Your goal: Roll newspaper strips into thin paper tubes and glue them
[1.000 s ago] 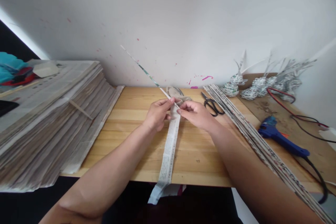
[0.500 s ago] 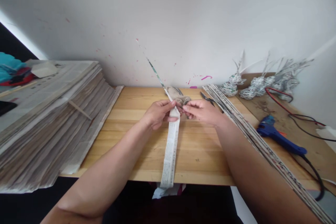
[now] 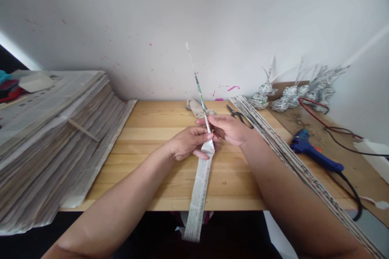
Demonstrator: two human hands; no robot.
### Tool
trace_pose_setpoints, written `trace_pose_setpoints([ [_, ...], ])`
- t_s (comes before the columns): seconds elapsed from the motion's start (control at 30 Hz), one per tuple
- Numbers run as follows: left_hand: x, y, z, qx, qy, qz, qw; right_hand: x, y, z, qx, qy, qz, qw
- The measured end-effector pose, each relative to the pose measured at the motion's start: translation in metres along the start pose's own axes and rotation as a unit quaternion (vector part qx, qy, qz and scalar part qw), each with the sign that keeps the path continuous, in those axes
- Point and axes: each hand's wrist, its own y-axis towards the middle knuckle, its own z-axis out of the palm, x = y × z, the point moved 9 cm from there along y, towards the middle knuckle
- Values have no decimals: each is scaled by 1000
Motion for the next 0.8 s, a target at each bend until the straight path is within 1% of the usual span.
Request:
trace_pose_setpoints([
  [0.17, 2, 2, 2, 20, 32, 15, 999, 2, -1, 2, 3, -1, 1, 1000],
  [0.23, 2, 2, 3, 22, 22, 12, 999, 3, -1, 2, 4, 3, -6, 1000],
  [0.37, 3, 0, 9, 30, -14, -6, 999, 1, -3, 5, 34, 0, 1, 999],
  [0.43, 4, 0, 11, 31, -21, -9, 999, 0, -2, 4, 31, 4, 6, 999],
  [0.5, 4, 0, 10, 27, -21, -7, 999, 0, -2, 0, 9, 18, 7, 1000],
  [0.67, 6, 0, 9, 27, 9, -3, 1000, -2, 1, -16, -75, 52, 13, 996],
  [0.8, 6, 0, 8, 22, 25, -7, 999, -2, 1, -22, -105, 35, 11, 994],
])
